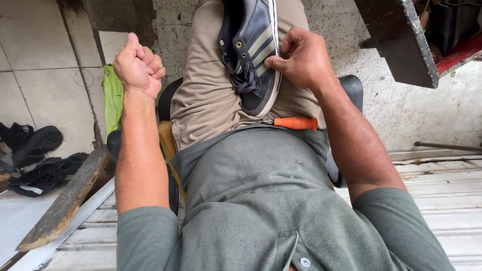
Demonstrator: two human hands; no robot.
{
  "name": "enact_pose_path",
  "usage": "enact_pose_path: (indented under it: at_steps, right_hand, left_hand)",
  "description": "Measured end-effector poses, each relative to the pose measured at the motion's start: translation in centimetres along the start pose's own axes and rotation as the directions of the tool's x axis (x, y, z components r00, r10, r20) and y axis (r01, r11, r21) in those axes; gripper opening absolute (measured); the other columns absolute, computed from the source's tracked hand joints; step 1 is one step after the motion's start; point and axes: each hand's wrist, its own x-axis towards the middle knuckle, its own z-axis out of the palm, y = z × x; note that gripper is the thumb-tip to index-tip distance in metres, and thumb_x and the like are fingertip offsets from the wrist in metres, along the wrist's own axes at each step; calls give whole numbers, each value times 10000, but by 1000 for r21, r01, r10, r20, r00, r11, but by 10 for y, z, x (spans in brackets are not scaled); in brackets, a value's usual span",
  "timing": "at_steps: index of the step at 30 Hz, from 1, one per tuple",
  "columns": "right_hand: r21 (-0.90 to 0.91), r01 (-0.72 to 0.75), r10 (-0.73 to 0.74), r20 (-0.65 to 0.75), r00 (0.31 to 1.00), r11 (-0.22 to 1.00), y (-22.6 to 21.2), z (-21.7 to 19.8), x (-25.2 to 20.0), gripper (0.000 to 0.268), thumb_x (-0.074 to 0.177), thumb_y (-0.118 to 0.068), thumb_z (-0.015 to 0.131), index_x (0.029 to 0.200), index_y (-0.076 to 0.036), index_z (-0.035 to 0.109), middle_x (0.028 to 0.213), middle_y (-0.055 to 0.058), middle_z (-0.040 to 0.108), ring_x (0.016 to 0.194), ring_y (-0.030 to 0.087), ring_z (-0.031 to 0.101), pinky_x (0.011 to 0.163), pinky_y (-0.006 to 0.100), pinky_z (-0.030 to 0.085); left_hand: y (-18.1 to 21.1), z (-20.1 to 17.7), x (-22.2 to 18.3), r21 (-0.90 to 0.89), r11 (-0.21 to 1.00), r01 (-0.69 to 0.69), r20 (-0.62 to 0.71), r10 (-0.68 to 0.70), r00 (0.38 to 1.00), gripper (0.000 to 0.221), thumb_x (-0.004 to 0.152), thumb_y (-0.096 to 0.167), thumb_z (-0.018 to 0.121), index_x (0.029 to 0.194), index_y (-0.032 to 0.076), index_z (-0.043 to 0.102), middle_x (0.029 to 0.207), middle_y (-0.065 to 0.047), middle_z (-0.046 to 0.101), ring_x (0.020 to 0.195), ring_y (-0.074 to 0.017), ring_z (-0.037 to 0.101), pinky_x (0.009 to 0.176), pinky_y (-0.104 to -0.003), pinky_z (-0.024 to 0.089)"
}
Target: Hand-stitching the sole of a sneaker using a stitching awl and thread.
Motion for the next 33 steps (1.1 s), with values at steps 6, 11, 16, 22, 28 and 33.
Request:
enact_pose_path:
  at_steps: [6,11,16,22,28,33]
  right_hand:
    - [73,52,-56,53,997,996,14,1,11,444,823,-142,972,800,-199,533,701,-85,547,632,23,479,570,192,456]
    - [-186,167,-184,-81,980,968,33,2,9,464,794,-401,999,852,-212,580,734,-95,559,666,59,501,606,250,462]
    - [-707,384,-664,-162,730,594,52,-13,-12,846,918,-890,473,1204,-99,564,1108,162,515,951,265,466,795,455,438]
    - [-454,595,-577,195,793,663,74,-20,-91,340,890,-376,810,1035,-81,724,1071,111,653,906,249,628,764,441,568]
    - [-608,502,-311,399,863,615,82,-9,-111,406,1022,-443,537,1286,-136,560,1047,144,563,833,372,653,572,533,582]
    - [-522,308,43,555,831,796,78,-52,-111,506,933,-504,512,1338,-211,592,1123,138,758,978,406,705,814,523,511]
  left_hand:
    - [7,-5,8,26,999,43,-10,-43,999,429,974,337,590,641,148,398,574,-2,299,513,-148,284,494,-304,166]
    - [28,47,-27,719,490,-493,259,470,844,164,954,240,602,1067,124,576,1082,-81,677,975,-218,663,848,-371,559]
    - [-17,134,-73,361,567,-740,545,515,661,522,796,121,775,1174,77,418,1123,-133,551,995,-253,629,851,-355,585]
    - [-56,146,-60,185,932,312,558,-361,747,338,722,13,725,1043,29,622,898,-130,694,828,-275,676,767,-428,608]
    - [-35,160,-84,827,314,-467,561,-522,643,483,666,343,823,1101,162,717,1112,15,740,1011,-139,665,930,-302,534]
    - [-50,150,-58,705,334,-625,708,-277,650,422,769,275,806,1162,134,740,1193,-48,767,1087,-195,715,1003,-327,521]
